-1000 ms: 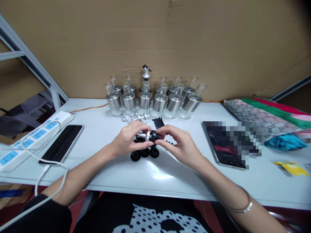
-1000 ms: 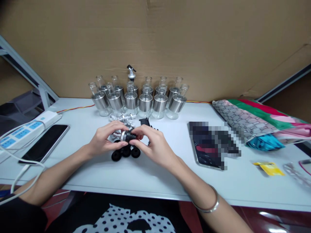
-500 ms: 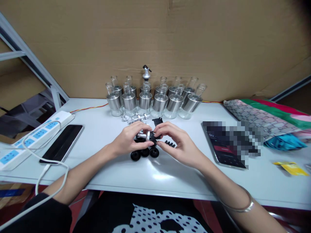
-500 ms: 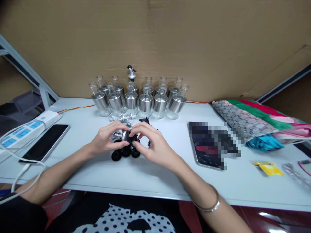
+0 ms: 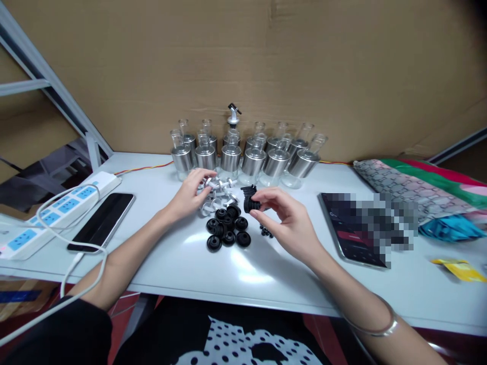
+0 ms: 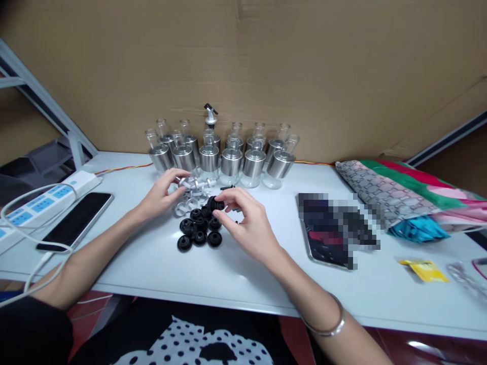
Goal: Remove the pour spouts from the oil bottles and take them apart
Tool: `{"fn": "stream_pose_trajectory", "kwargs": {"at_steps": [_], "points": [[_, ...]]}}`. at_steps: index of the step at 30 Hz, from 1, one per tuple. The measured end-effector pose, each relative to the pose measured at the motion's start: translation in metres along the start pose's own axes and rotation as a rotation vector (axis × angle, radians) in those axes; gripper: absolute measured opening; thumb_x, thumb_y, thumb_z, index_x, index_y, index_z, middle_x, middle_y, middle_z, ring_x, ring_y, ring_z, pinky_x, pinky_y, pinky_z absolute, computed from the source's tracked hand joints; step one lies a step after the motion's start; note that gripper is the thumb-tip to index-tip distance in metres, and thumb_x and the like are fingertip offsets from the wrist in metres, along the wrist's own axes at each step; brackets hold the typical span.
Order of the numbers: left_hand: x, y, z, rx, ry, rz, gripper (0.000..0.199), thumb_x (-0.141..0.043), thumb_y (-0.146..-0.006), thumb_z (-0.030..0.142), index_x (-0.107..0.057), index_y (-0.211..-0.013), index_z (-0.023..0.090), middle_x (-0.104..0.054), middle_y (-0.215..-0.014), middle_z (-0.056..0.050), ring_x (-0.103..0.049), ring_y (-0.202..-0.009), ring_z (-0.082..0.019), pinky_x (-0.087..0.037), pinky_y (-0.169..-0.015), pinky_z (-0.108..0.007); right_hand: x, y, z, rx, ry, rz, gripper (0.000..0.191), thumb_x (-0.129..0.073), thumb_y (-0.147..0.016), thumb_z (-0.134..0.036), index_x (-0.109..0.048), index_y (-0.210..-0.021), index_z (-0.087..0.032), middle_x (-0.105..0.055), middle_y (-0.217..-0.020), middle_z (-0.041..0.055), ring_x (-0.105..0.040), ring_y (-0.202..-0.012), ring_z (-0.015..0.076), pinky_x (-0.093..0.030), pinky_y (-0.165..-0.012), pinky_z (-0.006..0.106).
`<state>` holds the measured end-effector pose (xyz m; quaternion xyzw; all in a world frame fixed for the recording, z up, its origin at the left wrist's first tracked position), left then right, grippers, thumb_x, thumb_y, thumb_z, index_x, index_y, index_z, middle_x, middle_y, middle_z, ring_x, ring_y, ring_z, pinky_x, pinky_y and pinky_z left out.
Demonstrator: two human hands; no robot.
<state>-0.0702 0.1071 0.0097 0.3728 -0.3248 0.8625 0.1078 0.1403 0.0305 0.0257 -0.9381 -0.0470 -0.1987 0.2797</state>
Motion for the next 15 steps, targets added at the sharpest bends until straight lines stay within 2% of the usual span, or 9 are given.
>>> {"fn": "stream_pose_trajectory", "kwargs": {"at_steps": [4, 8, 11, 15], "points": [[-0.009, 0.001, -0.007, 0.009, 0.048, -0.043, 0.037, -0.037, -0.07, 0.003, -0.055, -0.099, 0.017, -0.058, -0.099, -0.006, -0.053, -0.097, -0.02, -0.042, -0.09, -0.037, -0.002, 0.0, -0.001, 0.013, 0.028, -0.03, 0.013, -0.062, -0.082, -0.018, -0.059, -0.094, -0.02, -0.061, -0.094, 0.0049, -0.057, -0.078, 0.0149, -0.05, -0.074, 0.034], [-0.009, 0.002, -0.012, 0.001, 0.056, -0.04, 0.042, -0.033, -0.061, 0.001, -0.054, -0.093, 0.017, -0.057, -0.1, -0.006, -0.052, -0.1, -0.02, -0.04, -0.093, -0.038, -0.002, 0.0, -0.001, 0.025, 0.043, -0.038, 0.012, -0.061, -0.082, -0.019, -0.059, -0.094, -0.02, -0.062, -0.094, 0.005, -0.057, -0.076, 0.0147, -0.049, -0.073, 0.033], [-0.01, 0.002, -0.017, 0.023, 0.007, -0.042, 0.042, -0.033, -0.06, 0.002, -0.053, -0.093, 0.019, -0.057, -0.104, -0.006, -0.049, -0.105, -0.021, -0.037, -0.097, -0.04, -0.002, 0.0, -0.002, 0.03, 0.056, -0.047, 0.012, -0.061, -0.082, -0.019, -0.059, -0.094, -0.02, -0.063, -0.093, 0.0049, -0.057, -0.077, 0.015, -0.049, -0.073, 0.033], [-0.017, 0.004, -0.024, 0.15, -0.063, -0.062, 0.041, -0.036, -0.066, 0.007, -0.051, -0.102, 0.019, -0.054, -0.114, -0.007, -0.042, -0.114, -0.024, -0.029, -0.102, -0.047, -0.003, 0.0, -0.004, 0.039, 0.08, -0.058, 0.011, -0.061, -0.082, -0.02, -0.059, -0.093, -0.02, -0.063, -0.091, 0.0043, -0.058, -0.076, 0.0153, -0.05, -0.072, 0.033]]}}
Point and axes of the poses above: each hand's wrist, its own y-axis away from the middle knuckle, its own x-axis out of the back of the hand, z = x × y, the point moved 4 cm from there along -y, towards the middle knuckle
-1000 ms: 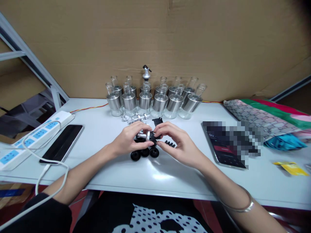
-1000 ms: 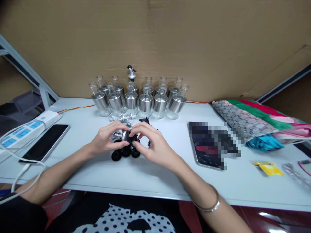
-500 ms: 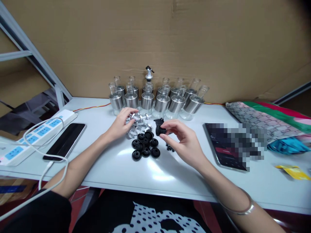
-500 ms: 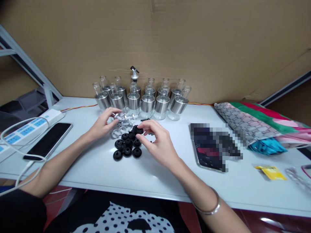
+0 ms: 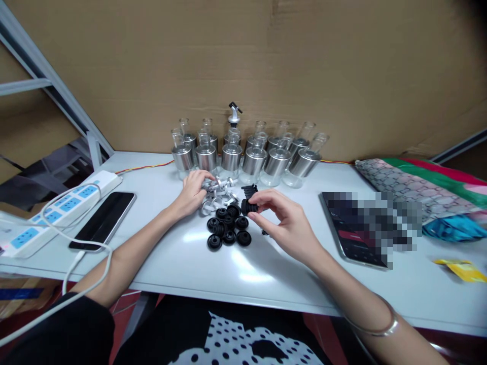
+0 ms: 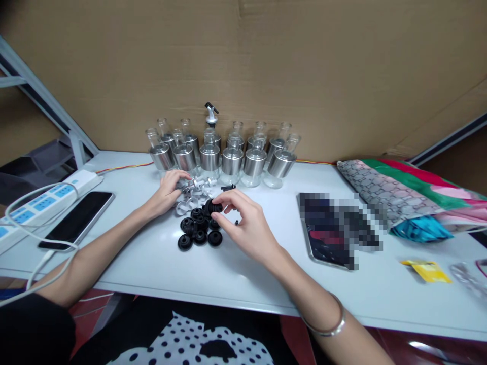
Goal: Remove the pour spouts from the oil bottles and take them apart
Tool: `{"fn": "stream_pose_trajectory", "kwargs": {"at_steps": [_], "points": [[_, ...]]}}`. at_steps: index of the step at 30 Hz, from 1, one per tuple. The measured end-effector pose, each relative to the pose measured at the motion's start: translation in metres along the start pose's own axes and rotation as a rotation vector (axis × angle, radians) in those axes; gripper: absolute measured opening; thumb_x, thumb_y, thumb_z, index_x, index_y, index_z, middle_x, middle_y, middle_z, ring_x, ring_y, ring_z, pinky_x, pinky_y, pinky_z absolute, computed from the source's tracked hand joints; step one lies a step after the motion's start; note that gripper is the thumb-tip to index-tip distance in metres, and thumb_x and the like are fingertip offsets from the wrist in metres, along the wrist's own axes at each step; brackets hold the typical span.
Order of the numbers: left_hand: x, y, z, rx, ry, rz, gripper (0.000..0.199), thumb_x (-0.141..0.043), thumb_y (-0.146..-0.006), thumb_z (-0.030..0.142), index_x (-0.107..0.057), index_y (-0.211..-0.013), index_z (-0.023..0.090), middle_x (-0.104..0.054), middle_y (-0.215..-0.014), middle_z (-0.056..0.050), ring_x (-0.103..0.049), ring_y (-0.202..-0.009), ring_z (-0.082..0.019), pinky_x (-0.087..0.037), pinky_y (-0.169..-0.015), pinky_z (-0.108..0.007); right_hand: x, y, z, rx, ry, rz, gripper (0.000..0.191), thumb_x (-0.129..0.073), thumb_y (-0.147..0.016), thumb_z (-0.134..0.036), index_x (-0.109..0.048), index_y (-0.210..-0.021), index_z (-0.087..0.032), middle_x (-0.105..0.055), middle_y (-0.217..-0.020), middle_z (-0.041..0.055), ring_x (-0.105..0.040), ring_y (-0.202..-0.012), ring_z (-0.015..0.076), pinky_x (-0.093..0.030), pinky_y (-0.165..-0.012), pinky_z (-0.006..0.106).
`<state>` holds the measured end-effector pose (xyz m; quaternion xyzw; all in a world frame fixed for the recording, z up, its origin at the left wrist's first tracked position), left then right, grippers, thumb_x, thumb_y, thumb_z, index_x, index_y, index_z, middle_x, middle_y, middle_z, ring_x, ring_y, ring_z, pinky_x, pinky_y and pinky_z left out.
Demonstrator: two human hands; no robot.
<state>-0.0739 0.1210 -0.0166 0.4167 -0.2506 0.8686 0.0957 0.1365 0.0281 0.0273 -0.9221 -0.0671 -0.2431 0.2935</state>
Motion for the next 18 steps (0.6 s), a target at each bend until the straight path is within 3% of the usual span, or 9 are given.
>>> {"fn": "stream_pose_trajectory", "kwargs": {"at_steps": [5, 9, 18], "points": [[-0.009, 0.002, -0.003, 0.052, 0.024, -0.036, 0.029, -0.04, -0.085, 0.025, -0.047, -0.112, 0.019, -0.051, -0.118, -0.008, -0.041, -0.114, -0.024, -0.03, -0.102, -0.046, -0.001, -0.001, 0.0, 0.005, 0.016, -0.011, 0.011, -0.061, -0.082, -0.019, -0.059, -0.093, -0.02, -0.063, -0.09, 0.0042, -0.058, -0.077, 0.0152, -0.049, -0.072, 0.032], [-0.011, 0.003, -0.003, 0.075, -0.013, -0.034, 0.032, -0.039, -0.091, 0.039, -0.046, -0.116, 0.02, -0.049, -0.122, -0.009, -0.04, -0.117, -0.025, -0.028, -0.103, -0.049, -0.002, 0.0, 0.0, 0.011, 0.023, -0.02, 0.011, -0.061, -0.082, -0.018, -0.059, -0.093, -0.019, -0.063, -0.09, 0.0042, -0.057, -0.076, 0.0148, -0.049, -0.072, 0.032], [-0.01, 0.005, 0.008, -0.116, 0.02, -0.012, 0.033, -0.039, -0.094, 0.04, -0.047, -0.116, 0.018, -0.045, -0.122, -0.011, -0.04, -0.121, -0.023, -0.029, -0.108, -0.041, -0.006, 0.0, 0.0, 0.03, 0.054, -0.109, 0.013, -0.057, -0.084, -0.015, -0.059, -0.096, -0.019, -0.063, -0.093, 0.0048, -0.058, -0.079, 0.0151, -0.05, -0.074, 0.031]]}}
Point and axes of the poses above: each hand's wrist, its own y-axis away from the middle knuckle, its own x-axis out of the back of the hand, z = x × y, the point moved 4 cm from there along -y, towards the middle knuckle
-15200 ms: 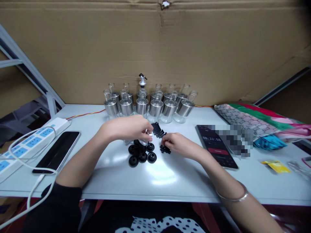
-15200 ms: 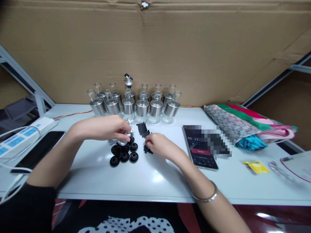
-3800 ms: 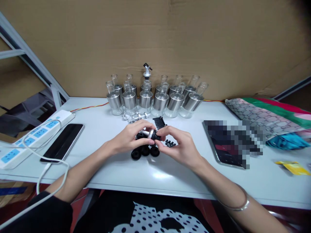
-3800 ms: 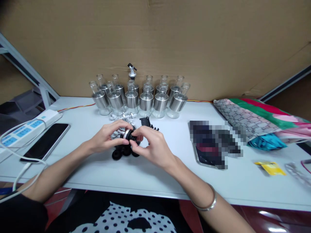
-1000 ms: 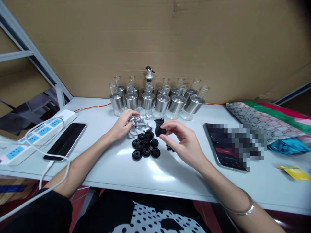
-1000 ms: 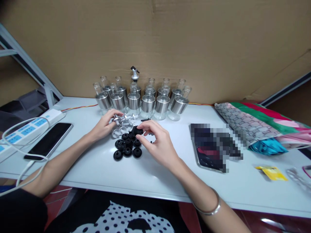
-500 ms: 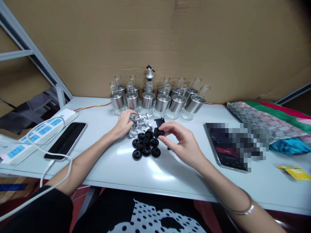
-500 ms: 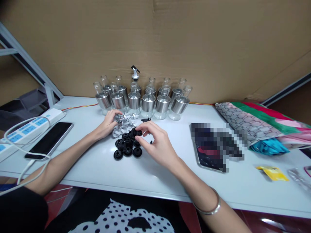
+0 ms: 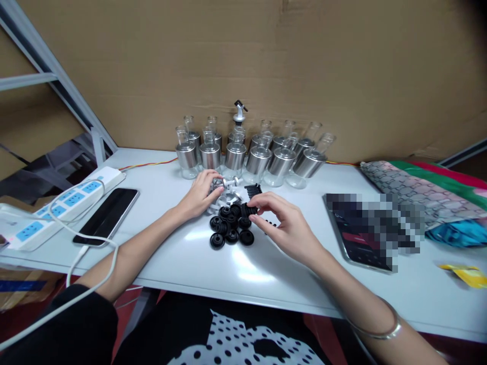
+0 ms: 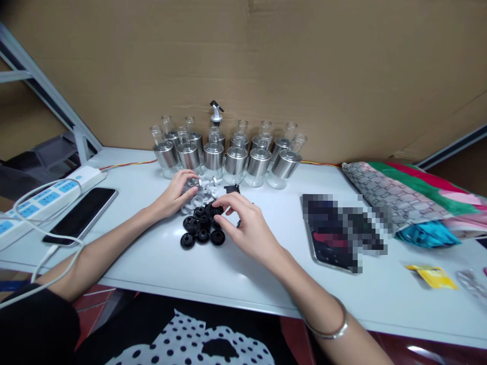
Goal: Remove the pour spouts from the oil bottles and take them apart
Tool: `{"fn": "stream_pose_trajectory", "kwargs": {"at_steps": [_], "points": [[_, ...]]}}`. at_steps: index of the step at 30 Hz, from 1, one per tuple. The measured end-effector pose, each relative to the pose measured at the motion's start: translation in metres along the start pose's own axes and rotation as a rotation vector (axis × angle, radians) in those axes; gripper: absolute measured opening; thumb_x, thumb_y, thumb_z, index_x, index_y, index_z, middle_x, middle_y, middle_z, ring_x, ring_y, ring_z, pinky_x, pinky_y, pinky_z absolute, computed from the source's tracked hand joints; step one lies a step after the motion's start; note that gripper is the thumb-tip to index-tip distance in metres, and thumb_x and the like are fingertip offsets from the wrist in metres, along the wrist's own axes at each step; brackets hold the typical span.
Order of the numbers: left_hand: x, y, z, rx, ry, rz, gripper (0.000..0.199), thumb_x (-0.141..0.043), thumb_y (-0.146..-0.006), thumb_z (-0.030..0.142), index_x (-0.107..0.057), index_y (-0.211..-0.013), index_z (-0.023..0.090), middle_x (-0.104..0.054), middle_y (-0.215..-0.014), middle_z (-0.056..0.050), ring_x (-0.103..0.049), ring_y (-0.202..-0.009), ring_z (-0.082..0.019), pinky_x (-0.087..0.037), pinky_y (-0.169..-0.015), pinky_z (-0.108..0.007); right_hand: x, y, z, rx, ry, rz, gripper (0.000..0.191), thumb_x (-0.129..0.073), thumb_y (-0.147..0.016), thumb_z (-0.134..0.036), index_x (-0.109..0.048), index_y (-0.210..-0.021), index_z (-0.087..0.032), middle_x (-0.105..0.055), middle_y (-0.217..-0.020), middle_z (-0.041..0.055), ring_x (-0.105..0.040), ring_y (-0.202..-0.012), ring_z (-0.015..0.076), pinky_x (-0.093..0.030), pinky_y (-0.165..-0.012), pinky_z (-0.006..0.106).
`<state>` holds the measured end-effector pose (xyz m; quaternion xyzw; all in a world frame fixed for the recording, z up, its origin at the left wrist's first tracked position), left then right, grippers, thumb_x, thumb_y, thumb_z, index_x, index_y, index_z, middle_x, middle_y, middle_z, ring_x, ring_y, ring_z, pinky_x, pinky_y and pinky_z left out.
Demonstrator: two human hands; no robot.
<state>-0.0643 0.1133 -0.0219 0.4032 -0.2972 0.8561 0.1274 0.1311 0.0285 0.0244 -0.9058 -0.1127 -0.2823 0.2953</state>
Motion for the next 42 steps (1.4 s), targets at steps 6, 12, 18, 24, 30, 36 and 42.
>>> {"fn": "stream_pose_trajectory", "kwargs": {"at_steps": [6, 12, 18, 24, 30, 36, 42], "points": [[0.007, -0.003, -0.001, -0.038, -0.052, 0.033, 0.03, -0.04, -0.094, 0.038, -0.049, -0.113, 0.017, -0.045, -0.12, -0.011, -0.043, -0.118, -0.022, -0.034, -0.106, -0.039, 0.001, 0.001, 0.004, -0.052, -0.016, 0.038, 0.018, -0.056, -0.085, -0.017, -0.059, -0.102, -0.019, -0.064, -0.099, 0.0061, -0.06, -0.081, 0.0156, -0.051, -0.074, 0.031], [0.011, -0.003, -0.002, -0.047, -0.125, -0.06, 0.041, -0.04, -0.092, 0.046, -0.046, -0.119, 0.015, -0.045, -0.124, -0.013, -0.043, -0.119, -0.026, -0.035, -0.105, -0.044, 0.002, 0.001, 0.004, -0.104, 0.002, 0.024, 0.012, -0.059, -0.081, -0.019, -0.059, -0.093, -0.019, -0.067, -0.092, 0.0041, -0.06, -0.075, 0.0152, -0.05, -0.07, 0.03], [0.007, -0.002, 0.001, -0.068, -0.097, -0.049, 0.034, -0.044, -0.092, 0.041, -0.048, -0.116, 0.017, -0.05, -0.118, -0.011, -0.048, -0.113, -0.024, -0.039, -0.102, -0.042, -0.009, 0.0, 0.001, -0.009, 0.083, -0.188, 0.015, -0.054, -0.083, -0.014, -0.061, -0.095, -0.019, -0.066, -0.093, 0.0053, -0.06, -0.077, 0.0154, -0.051, -0.07, 0.03], [0.012, -0.003, 0.001, -0.069, -0.097, -0.014, 0.029, -0.043, -0.093, 0.036, -0.048, -0.114, 0.016, -0.051, -0.115, -0.011, -0.049, -0.111, -0.023, -0.041, -0.1, -0.041, -0.015, 0.004, 0.004, 0.052, 0.114, -0.288, 0.019, -0.054, -0.083, -0.01, -0.062, -0.099, -0.017, -0.065, -0.099, 0.0081, -0.061, -0.092, 0.0182, -0.05, -0.081, 0.032], [0.014, -0.003, 0.003, -0.079, -0.121, -0.011, 0.029, -0.042, -0.093, 0.036, -0.049, -0.113, 0.016, -0.051, -0.115, -0.011, -0.05, -0.111, -0.023, -0.042, -0.099, -0.041, -0.015, 0.004, 0.002, 0.07, 0.099, -0.308, 0.018, -0.055, -0.082, -0.012, -0.062, -0.098, -0.018, -0.063, -0.104, 0.0088, -0.06, -0.098, 0.0191, -0.049, -0.086, 0.034], [0.018, -0.003, 0.007, -0.085, -0.132, 0.047, 0.025, -0.042, -0.093, 0.034, -0.051, -0.11, 0.017, -0.054, -0.112, -0.01, -0.052, -0.108, -0.022, -0.043, -0.096, -0.038, -0.012, 0.003, -0.003, 0.069, 0.112, -0.281, 0.02, -0.05, -0.083, -0.01, -0.062, -0.097, -0.018, -0.061, -0.099, 0.0081, -0.059, -0.094, 0.0186, -0.049, -0.082, 0.033], [0.022, -0.002, 0.008, -0.055, -0.201, 0.111, 0.024, -0.042, -0.093, 0.032, -0.053, -0.105, 0.015, -0.057, -0.108, -0.01, -0.054, -0.104, -0.023, -0.045, -0.091, -0.037, -0.011, 0.002, -0.005, 0.053, 0.09, -0.274, 0.019, -0.049, -0.084, -0.01, -0.061, -0.095, -0.018, -0.061, -0.094, 0.0064, -0.059, -0.086, 0.0163, -0.049, -0.078, 0.03]]}}
Point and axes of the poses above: each hand's wrist, its own y-axis away from the middle knuckle, its own x-axis out of the back of the hand, z = x × y, the point moved 4 cm from there along -y, towards the middle knuckle
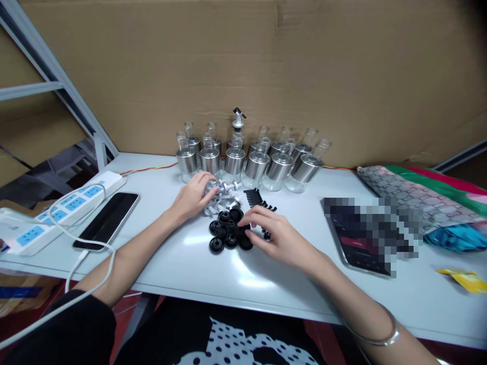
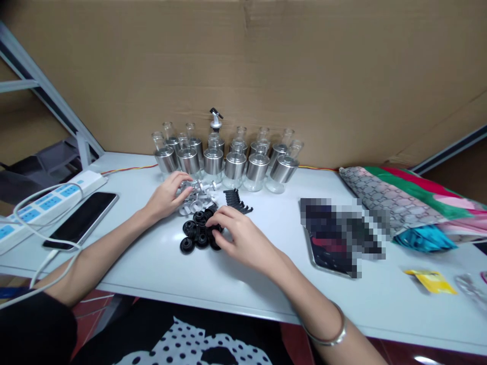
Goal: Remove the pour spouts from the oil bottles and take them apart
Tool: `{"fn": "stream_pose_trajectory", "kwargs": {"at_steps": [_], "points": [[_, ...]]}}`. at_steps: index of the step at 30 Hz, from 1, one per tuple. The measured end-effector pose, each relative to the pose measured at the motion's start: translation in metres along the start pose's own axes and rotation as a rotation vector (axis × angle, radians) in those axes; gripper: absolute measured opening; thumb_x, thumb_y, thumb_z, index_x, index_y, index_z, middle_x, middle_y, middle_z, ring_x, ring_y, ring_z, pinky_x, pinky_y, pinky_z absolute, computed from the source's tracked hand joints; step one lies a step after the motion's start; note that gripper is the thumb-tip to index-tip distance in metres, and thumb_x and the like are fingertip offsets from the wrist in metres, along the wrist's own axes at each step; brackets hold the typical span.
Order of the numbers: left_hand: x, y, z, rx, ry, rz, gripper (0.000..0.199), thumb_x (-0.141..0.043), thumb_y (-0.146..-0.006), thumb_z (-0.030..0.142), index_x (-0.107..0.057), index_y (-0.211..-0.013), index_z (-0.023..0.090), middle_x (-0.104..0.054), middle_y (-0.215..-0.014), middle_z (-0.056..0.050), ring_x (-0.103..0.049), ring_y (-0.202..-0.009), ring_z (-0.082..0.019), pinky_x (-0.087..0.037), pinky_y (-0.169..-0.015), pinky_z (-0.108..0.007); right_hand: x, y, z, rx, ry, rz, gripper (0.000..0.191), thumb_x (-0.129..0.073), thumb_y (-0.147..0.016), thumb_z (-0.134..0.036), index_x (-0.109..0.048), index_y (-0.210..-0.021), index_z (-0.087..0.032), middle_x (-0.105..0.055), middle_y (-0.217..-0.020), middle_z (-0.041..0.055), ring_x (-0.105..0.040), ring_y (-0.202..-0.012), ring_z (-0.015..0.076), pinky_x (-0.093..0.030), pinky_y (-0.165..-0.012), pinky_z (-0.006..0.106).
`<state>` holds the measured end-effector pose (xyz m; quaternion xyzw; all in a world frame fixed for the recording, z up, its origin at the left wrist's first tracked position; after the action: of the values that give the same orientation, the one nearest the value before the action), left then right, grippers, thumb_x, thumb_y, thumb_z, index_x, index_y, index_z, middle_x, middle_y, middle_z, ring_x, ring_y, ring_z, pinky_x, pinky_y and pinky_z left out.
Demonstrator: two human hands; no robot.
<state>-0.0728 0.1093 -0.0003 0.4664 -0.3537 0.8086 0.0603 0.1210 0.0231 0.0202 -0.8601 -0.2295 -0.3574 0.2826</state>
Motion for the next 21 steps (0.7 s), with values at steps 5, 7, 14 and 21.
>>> {"fn": "stream_pose_trajectory", "kwargs": {"at_steps": [5, 7, 14, 21], "points": [[0.018, -0.001, -0.01, 0.076, -0.006, 0.22, 0.016, -0.043, -0.091, 0.025, -0.054, -0.099, 0.017, -0.059, -0.099, -0.007, -0.057, -0.095, -0.02, -0.048, -0.085, -0.034, 0.004, 0.0, -0.002, 0.004, -0.016, 0.065, 0.017, -0.049, -0.085, -0.01, -0.061, -0.093, -0.019, -0.061, -0.092, 0.0056, -0.059, -0.085, 0.0157, -0.049, -0.078, 0.03], [0.021, -0.002, -0.014, 0.092, -0.025, 0.247, 0.014, -0.045, -0.09, 0.024, -0.054, -0.099, 0.017, -0.058, -0.1, -0.007, -0.056, -0.098, -0.02, -0.047, -0.089, -0.036, 0.004, 0.0, -0.001, 0.0, -0.011, 0.072, 0.017, -0.049, -0.085, -0.01, -0.062, -0.092, -0.019, -0.062, -0.091, 0.0056, -0.059, -0.085, 0.0159, -0.049, -0.077, 0.03], [0.018, 0.001, -0.025, 0.202, -0.098, 0.373, 0.041, -0.054, -0.087, 0.032, -0.042, -0.126, 0.028, -0.022, -0.142, -0.01, -0.023, -0.136, -0.032, -0.023, -0.111, -0.056, 0.007, -0.001, -0.003, -0.006, -0.005, 0.144, 0.018, -0.048, -0.084, -0.01, -0.061, -0.09, -0.021, -0.063, -0.09, 0.0051, -0.061, -0.086, 0.0174, -0.05, -0.078, 0.033], [0.004, 0.001, -0.075, 0.387, 0.288, 0.386, 0.092, -0.067, -0.076, 0.043, -0.005, -0.142, 0.027, -0.017, -0.146, -0.019, -0.032, -0.133, -0.033, -0.03, -0.107, -0.056, 0.029, 0.003, 0.015, -0.159, 0.054, 0.515, 0.024, -0.052, -0.084, -0.021, -0.055, -0.108, -0.026, -0.054, -0.12, 0.0099, -0.05, -0.116, 0.0257, -0.044, -0.093, 0.047]]}}
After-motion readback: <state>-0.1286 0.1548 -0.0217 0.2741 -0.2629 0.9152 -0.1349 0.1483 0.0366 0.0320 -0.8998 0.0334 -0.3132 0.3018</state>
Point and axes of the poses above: each hand's wrist, its own y-axis away from the middle knuckle, its own x-axis out of the back of the hand, z = x × y, the point moved 4 cm from there along -y, towards the middle knuckle
